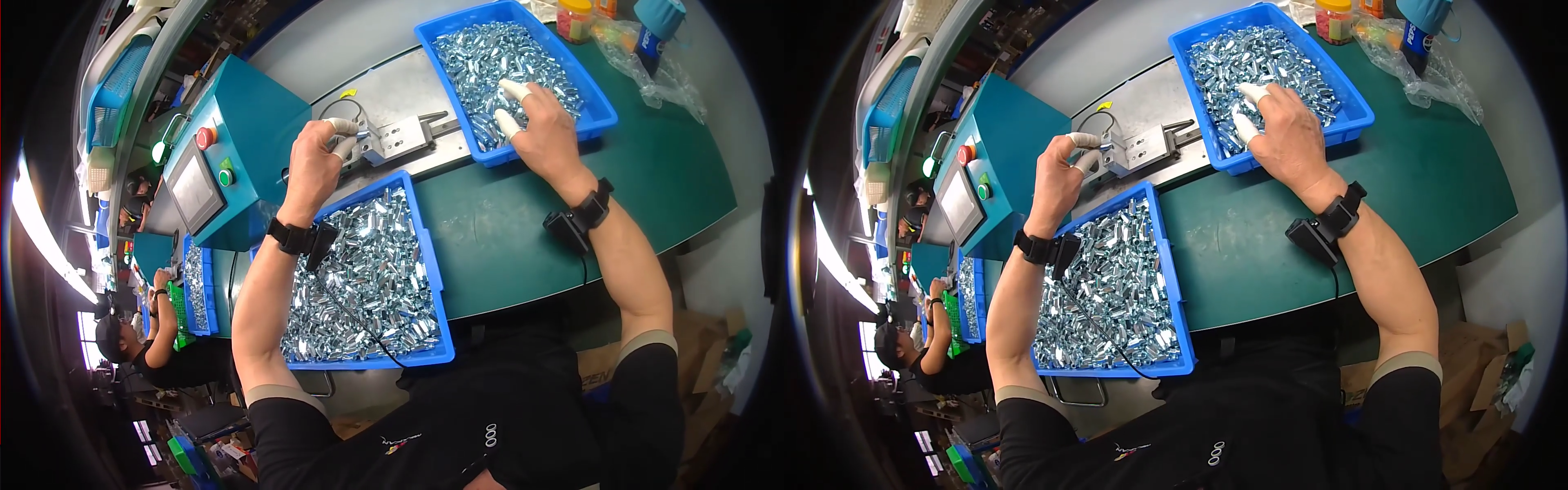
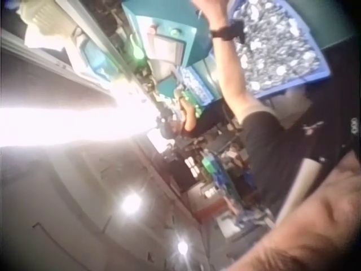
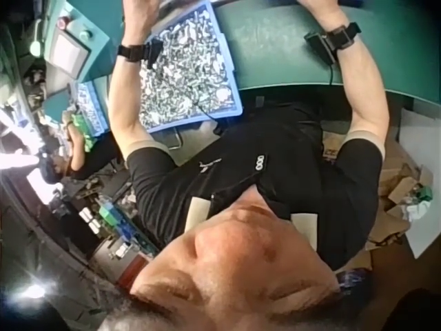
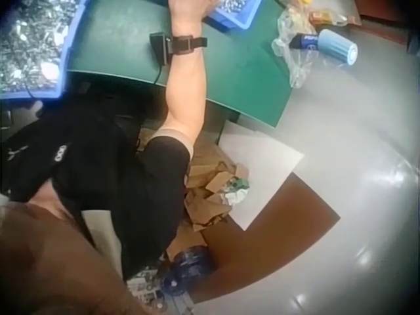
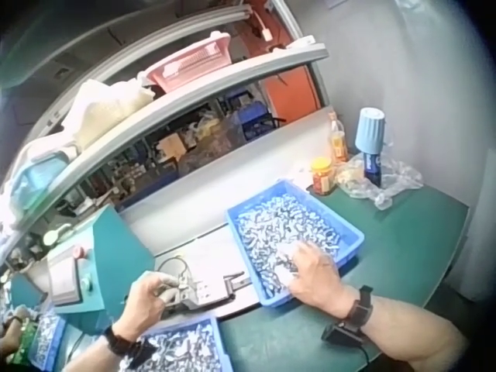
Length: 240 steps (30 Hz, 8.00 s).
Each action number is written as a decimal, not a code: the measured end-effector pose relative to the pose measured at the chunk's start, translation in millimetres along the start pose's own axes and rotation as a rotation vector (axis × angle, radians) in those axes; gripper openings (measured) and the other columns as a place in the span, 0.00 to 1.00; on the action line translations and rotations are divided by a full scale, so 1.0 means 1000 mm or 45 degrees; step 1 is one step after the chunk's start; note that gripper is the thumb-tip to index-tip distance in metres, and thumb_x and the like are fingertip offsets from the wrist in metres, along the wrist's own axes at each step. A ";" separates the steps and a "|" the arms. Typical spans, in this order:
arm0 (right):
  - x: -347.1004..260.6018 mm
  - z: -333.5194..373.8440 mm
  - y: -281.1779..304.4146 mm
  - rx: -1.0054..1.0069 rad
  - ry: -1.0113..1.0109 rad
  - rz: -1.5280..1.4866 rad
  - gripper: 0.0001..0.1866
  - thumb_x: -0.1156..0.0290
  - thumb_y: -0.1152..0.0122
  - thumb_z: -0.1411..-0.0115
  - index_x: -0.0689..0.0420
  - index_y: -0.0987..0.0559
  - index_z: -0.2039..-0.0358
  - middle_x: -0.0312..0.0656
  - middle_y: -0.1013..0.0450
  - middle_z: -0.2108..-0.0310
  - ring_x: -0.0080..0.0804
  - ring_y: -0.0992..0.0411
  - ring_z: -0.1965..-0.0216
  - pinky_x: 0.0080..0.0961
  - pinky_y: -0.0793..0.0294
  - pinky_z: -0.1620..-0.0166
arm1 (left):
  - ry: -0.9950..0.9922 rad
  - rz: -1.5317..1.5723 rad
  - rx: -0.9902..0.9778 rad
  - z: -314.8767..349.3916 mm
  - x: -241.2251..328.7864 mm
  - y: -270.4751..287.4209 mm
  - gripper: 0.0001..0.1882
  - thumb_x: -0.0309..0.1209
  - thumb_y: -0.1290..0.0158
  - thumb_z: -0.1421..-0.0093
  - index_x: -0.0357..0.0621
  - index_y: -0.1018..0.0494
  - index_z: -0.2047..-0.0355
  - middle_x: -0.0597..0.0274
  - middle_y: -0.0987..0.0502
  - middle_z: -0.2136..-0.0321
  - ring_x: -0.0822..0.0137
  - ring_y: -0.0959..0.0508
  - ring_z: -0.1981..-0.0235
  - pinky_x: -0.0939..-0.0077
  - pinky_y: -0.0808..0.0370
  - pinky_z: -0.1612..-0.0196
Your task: The person picks up a metal part from a blue bin, inserts it into a machine, and then places the processed part into a separate blue bin, repeating this process multiple times.
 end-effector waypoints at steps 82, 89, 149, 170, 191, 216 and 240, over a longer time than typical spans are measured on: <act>-0.144 0.010 -0.131 -0.332 0.279 -0.763 0.35 0.72 0.30 0.39 0.57 0.26 0.31 0.55 0.24 0.43 0.55 0.23 0.42 0.42 0.23 0.39 | -0.158 -0.221 -0.150 0.124 0.036 -0.017 0.16 0.24 0.32 0.42 0.42 0.17 0.53 0.56 0.18 0.60 0.50 0.21 0.56 0.56 0.23 0.51; -0.144 0.010 -0.128 -0.260 0.316 -0.734 0.34 0.72 0.29 0.39 0.57 0.26 0.31 0.54 0.23 0.43 0.55 0.22 0.44 0.42 0.21 0.41 | -0.211 -0.349 -0.136 0.124 0.034 -0.027 0.16 0.26 0.30 0.45 0.42 0.19 0.56 0.55 0.23 0.64 0.49 0.23 0.59 0.55 0.26 0.56; -0.027 -0.009 -0.003 0.112 0.149 -0.081 0.28 0.70 0.30 0.37 0.56 0.22 0.35 0.46 0.19 0.51 0.50 0.22 0.49 0.41 0.22 0.45 | -0.508 -0.589 0.044 0.015 0.038 -0.013 0.16 0.17 0.42 0.48 0.42 0.15 0.59 0.55 0.20 0.67 0.49 0.21 0.57 0.56 0.25 0.50; -0.112 -0.005 -0.156 -0.751 -0.197 -1.009 0.36 0.71 0.33 0.33 0.60 0.32 0.26 0.48 0.20 0.38 0.29 0.19 0.51 0.28 0.20 0.44 | -0.262 -0.384 0.199 0.134 0.051 0.047 0.19 0.19 0.35 0.42 0.42 0.16 0.50 0.55 0.15 0.55 0.50 0.19 0.48 0.56 0.23 0.43; -0.125 -0.002 -0.151 -0.588 -0.135 -1.029 0.30 0.73 0.32 0.34 0.60 0.24 0.31 0.46 0.17 0.41 0.28 0.17 0.54 0.26 0.19 0.45 | -0.080 -0.287 -0.070 0.149 0.024 0.005 0.13 0.23 0.34 0.42 0.41 0.16 0.55 0.54 0.17 0.61 0.50 0.19 0.56 0.58 0.22 0.50; -0.121 -0.019 -0.140 -0.352 -0.121 -0.872 0.32 0.68 0.28 0.36 0.61 0.24 0.32 0.48 0.16 0.49 0.36 0.16 0.52 0.31 0.18 0.49 | -0.095 -0.350 -0.038 0.145 0.032 -0.006 0.09 0.24 0.33 0.42 0.44 0.20 0.61 0.55 0.22 0.65 0.50 0.22 0.58 0.57 0.24 0.54; -0.008 -0.037 -0.037 -0.165 -0.027 0.193 0.29 0.62 0.31 0.38 0.58 0.22 0.37 0.51 0.20 0.52 0.54 0.22 0.50 0.47 0.22 0.47 | -0.216 -0.231 0.187 0.043 0.055 0.019 0.09 0.25 0.33 0.41 0.44 0.18 0.59 0.56 0.19 0.65 0.51 0.20 0.58 0.59 0.23 0.54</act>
Point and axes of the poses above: each hand's wrist, its own z-axis away from the middle knuckle, its own y-axis out of the back of the hand, x = y × z, the point moved 10 cm from there along -z, towards the middle knuckle
